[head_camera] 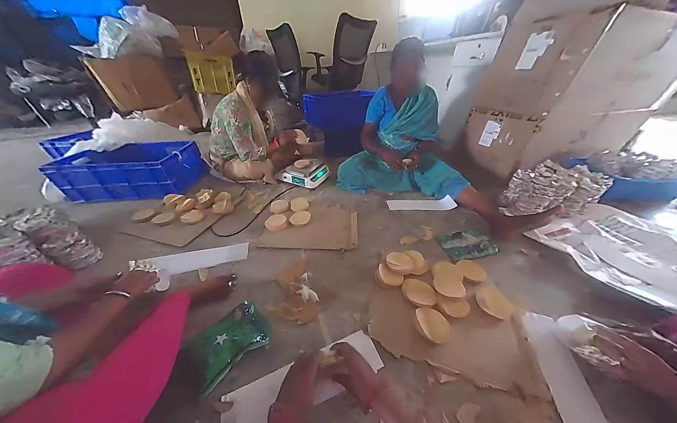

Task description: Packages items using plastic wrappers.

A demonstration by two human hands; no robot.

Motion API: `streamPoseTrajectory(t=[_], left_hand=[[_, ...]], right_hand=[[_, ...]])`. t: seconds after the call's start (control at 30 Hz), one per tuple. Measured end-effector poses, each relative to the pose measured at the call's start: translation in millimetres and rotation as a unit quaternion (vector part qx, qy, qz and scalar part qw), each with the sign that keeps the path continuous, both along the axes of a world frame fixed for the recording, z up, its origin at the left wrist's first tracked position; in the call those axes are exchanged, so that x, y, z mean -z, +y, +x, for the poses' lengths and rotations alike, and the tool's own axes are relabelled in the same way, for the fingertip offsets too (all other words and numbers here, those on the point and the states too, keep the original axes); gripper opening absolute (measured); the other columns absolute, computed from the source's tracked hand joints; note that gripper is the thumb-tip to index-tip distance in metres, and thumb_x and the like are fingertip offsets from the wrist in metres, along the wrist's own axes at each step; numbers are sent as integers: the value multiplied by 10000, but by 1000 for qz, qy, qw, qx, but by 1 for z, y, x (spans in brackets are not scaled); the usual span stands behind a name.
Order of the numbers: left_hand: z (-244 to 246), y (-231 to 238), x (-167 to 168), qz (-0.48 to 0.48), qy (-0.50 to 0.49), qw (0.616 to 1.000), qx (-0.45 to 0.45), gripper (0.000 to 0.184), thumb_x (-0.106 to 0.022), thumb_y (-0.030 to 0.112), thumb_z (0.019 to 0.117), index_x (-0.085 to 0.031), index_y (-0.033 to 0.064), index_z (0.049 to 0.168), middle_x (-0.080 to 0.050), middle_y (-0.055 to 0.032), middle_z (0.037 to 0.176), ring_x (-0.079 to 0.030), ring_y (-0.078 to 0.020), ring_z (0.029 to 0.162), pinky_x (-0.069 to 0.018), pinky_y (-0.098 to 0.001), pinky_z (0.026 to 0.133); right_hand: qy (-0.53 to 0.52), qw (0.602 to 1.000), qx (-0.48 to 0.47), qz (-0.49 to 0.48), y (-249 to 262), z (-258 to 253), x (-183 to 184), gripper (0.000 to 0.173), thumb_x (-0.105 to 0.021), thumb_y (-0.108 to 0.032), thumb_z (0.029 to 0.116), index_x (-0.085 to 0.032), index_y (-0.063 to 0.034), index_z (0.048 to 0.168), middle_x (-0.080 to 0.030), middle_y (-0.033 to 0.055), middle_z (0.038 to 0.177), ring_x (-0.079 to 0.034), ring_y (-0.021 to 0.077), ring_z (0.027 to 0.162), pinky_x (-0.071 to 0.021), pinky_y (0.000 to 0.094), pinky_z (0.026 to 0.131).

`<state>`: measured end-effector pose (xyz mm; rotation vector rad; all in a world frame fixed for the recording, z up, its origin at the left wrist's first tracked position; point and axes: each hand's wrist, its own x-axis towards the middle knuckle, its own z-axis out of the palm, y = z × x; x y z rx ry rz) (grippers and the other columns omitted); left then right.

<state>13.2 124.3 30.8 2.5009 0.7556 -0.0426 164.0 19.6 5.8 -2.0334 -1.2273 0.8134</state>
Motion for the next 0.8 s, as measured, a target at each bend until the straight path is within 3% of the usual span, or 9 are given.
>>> streamPoseTrajectory(t=[0.1,0.2,0.4,0.5,0.67,0.73,0.8], left_hand=[[8,3,-3,-30,37,999,-16,413,-564,80,1031,-537,-28,1428,-579,-264,1397,-537,-406,1342,-398,-487,1164],[10,2,2,-30,26,999,-26,411,-601,101,1015,-553,-50,1394,-595,-268,1362,-554,-408,1317,-415,-477,1150],[11,-1,3,-35,28,998,-43,370,-590,110,1024,-580,-57,1354,-593,-279,1347,-550,-421,1310,-430,-485,1132],[9,-3,2,-24,19,999,-40,320,-580,105,1028,-616,-49,1306,-609,-276,1320,-572,-417,1284,-453,-481,1109],[10,-7,4,-39,24,998,-41,335,-577,115,1033,-594,-53,1323,-586,-264,1358,-549,-402,1314,-445,-459,1120],[11,-8,4,-33,18,998,-44,348,-572,132,1043,-579,-64,1330,-564,-275,1382,-540,-418,1321,-443,-470,1122],[11,-8,4,-30,16,999,-42,348,-566,131,1045,-579,-42,1347,-569,-260,1392,-535,-413,1331,-440,-476,1124]], right_hand=[[-82,975,196,-67,-22,1,-2,597,-774,-255,903,-577,6,1402,-538,266,1444,-514,425,1350,-432,531,1127],[-161,952,249,-82,-38,3,18,631,-754,-354,911,-603,37,1382,-529,271,1466,-495,456,1360,-414,580,1115],[-212,950,222,-56,-34,-5,23,328,-688,-267,964,-753,-53,1204,-668,219,1302,-563,431,1297,-440,613,1066],[-206,945,253,4,-34,-8,27,287,-746,-226,913,-780,-40,1129,-691,244,1222,-598,458,1231,-466,623,1031],[-158,928,317,119,-33,-12,37,201,-795,-85,824,-768,17,995,-682,283,1163,-625,496,1135,-499,616,985],[-122,929,334,100,-30,-11,31,248,-799,-107,838,-748,45,1029,-657,298,1218,-615,490,1163,-493,605,1001],[-100,936,338,13,-28,-7,20,476,-814,-215,866,-669,56,1228,-556,313,1387,-537,488,1291,-456,570,1080]])
